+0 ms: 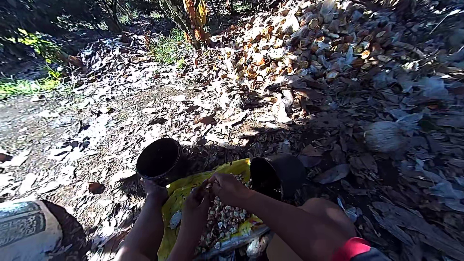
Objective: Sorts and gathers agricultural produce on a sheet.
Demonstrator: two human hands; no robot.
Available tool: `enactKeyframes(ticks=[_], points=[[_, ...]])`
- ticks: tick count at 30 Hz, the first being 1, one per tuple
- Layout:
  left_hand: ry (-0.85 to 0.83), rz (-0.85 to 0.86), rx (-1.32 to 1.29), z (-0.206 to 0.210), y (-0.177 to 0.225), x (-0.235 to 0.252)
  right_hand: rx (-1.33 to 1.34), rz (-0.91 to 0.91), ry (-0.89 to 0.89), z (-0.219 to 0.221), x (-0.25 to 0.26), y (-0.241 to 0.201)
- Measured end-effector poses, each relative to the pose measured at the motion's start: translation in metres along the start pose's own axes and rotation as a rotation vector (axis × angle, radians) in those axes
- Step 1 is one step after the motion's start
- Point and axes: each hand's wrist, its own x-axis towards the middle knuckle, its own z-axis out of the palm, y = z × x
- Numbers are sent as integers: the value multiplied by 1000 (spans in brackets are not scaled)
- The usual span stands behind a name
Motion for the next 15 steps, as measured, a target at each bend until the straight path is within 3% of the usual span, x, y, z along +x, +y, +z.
enactKeyframes(ticks=[7,15], points=[[-24,56,4,0,1,2,109,105,68,-1,5,2],[-60,67,-148,-8,2,0,278,179,21,-4,8,7]])
